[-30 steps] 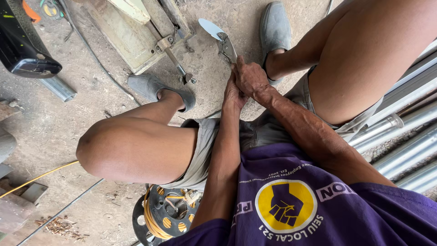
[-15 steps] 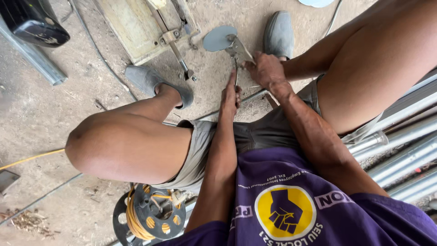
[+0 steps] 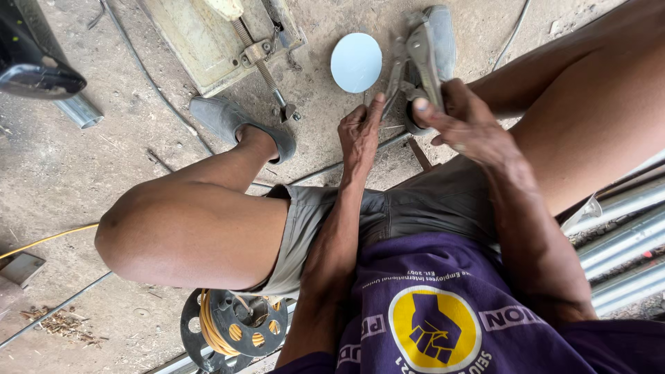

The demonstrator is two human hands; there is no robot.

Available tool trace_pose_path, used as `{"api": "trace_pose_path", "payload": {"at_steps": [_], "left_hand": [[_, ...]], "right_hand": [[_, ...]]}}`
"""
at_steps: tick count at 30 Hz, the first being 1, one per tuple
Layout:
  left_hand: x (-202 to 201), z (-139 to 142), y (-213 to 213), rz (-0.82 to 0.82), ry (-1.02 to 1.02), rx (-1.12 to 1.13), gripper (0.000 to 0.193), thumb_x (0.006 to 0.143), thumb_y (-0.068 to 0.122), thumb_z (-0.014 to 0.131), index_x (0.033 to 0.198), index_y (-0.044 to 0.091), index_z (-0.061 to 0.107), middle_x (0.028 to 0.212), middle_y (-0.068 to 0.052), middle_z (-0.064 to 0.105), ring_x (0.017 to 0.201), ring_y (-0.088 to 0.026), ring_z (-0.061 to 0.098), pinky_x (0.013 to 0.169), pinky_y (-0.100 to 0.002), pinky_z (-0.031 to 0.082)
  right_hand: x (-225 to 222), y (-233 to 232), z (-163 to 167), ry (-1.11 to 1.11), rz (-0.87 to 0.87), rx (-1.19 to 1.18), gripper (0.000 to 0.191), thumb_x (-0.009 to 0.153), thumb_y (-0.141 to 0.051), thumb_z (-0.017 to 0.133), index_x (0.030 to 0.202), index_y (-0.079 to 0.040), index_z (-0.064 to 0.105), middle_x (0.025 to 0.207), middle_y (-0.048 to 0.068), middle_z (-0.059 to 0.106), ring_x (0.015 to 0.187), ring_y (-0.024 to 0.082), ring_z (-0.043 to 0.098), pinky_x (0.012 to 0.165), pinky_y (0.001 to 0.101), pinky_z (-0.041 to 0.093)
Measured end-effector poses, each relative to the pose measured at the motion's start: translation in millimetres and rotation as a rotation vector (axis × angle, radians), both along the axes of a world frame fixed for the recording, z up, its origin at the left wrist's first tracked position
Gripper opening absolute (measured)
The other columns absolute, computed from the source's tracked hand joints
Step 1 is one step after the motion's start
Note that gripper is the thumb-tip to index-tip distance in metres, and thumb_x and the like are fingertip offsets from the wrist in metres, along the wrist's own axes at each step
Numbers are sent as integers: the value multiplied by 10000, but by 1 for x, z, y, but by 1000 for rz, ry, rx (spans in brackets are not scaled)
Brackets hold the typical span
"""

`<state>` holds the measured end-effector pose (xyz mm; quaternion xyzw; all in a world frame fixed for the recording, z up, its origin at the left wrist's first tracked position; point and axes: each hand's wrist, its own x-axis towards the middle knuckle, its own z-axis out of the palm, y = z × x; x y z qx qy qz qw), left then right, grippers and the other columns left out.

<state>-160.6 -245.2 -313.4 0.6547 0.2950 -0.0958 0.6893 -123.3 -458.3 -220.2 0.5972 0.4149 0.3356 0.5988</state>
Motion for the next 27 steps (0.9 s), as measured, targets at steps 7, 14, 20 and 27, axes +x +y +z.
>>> {"api": "trace_pose_path", "payload": {"at_steps": [7, 14, 20, 27], "left_hand": [[61, 44, -28, -455, -628, 328, 315, 1164, 258, 554, 955, 63, 686, 666, -68, 525, 544, -136, 439, 494, -287, 373], [162, -39, 23, -645, 23, 851, 478, 1040, 542, 734, 1162, 84, 670, 1008, -65, 745, 924, -221, 732, 876, -391, 588], [140, -134, 27, -1136, 191, 1173, 1299, 685, 373, 943, 1578, 120, 34, 1619, -201, 210, 1349, -492, 388, 919, -547, 578], [144, -173, 15, -1318, 105, 1348, 1184, 765, 279, 875, 1588, 118, 40, 1575, -190, 269, 1380, -462, 352, 1022, -603, 487]], "right_hand": [[42, -20, 85, -1478, 511, -1699, 869, 930, -399, 761, 1533, -31, 255, 1583, 281, 399, 1412, 395, 471, 1157, 675, 381], [88, -60, 109, -1527, 291, -2025, 723, 1014, -453, 680, 1502, -58, 320, 1532, 190, 412, 1433, 347, 438, 1099, 571, 428], [89, -66, 88, -1378, 256, -2089, 617, 1086, -499, 610, 1475, -82, 375, 1488, 113, 424, 1450, 306, 409, 1050, 482, 468], [95, -63, 79, -1346, 366, -2115, 644, 1125, -530, 577, 1517, -59, 380, 1489, 68, 422, 1488, 254, 378, 1030, 395, 522]]}}
